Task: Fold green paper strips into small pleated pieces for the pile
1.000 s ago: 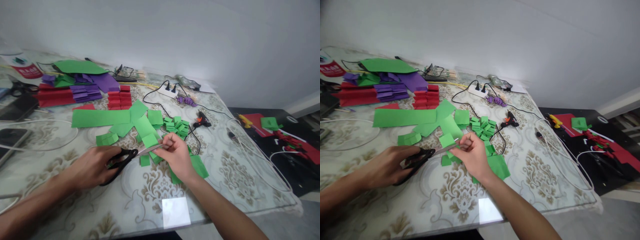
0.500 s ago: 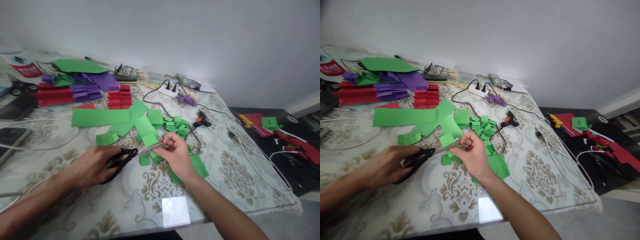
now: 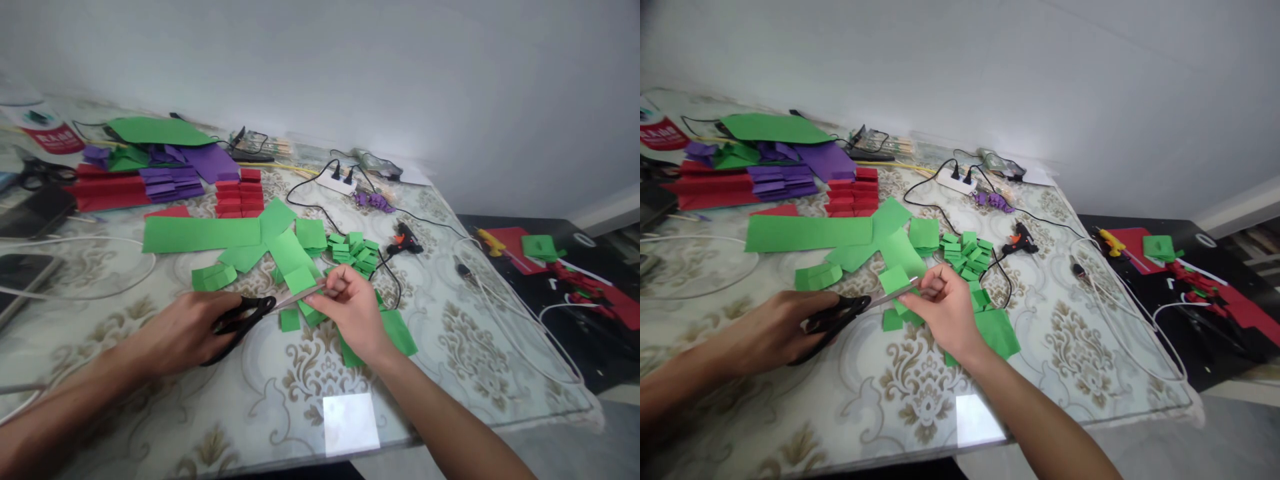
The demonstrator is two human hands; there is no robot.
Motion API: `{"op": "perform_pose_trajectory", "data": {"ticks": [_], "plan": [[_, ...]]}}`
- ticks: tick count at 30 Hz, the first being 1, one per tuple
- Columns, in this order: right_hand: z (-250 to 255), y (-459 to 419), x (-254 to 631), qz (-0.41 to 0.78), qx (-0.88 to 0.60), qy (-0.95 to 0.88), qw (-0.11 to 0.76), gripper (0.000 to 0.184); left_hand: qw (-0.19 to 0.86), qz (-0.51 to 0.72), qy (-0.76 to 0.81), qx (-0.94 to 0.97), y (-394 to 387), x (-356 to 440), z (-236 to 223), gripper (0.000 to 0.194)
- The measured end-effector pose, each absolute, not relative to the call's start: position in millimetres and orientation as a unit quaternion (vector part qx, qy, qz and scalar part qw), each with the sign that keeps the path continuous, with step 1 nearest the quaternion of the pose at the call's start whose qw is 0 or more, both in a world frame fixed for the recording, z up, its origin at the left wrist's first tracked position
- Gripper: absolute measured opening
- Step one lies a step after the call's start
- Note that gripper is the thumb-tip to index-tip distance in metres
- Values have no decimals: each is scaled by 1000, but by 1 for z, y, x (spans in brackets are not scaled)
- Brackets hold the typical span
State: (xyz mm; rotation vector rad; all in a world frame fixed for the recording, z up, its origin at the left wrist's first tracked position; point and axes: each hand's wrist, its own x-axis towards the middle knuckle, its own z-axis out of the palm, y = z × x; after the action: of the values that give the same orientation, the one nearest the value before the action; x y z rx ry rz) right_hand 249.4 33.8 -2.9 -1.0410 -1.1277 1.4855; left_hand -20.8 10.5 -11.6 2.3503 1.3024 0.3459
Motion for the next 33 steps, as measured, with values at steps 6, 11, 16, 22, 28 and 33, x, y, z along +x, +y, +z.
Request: {"op": "perform_pose_trajectory", "data": {"ticks": [6, 11, 16, 22, 28, 33], "plan": [[-2, 35, 249, 615, -424, -458, 482, 48, 210, 119, 476, 845, 10, -22, -14, 17], [-2, 35, 249, 606, -431, -465, 481, 49, 218, 123, 487, 837, 10, -22, -15, 16], [-6, 36, 249, 600, -437, -466, 482, 46, 254, 143, 493, 820, 10, -22, -16, 15], [-13, 39, 250, 576, -467, -507, 440, 27, 371, 171, 557, 723, 15, -21, -7, 44], [-14, 37, 249, 623, -470, -473, 409, 24, 470, 220, 565, 641, 16, -17, -7, 48], [-11, 28, 240, 749, -407, -344, 394, 33, 509, 256, 551, 609, 15, -6, -8, 37]]}}
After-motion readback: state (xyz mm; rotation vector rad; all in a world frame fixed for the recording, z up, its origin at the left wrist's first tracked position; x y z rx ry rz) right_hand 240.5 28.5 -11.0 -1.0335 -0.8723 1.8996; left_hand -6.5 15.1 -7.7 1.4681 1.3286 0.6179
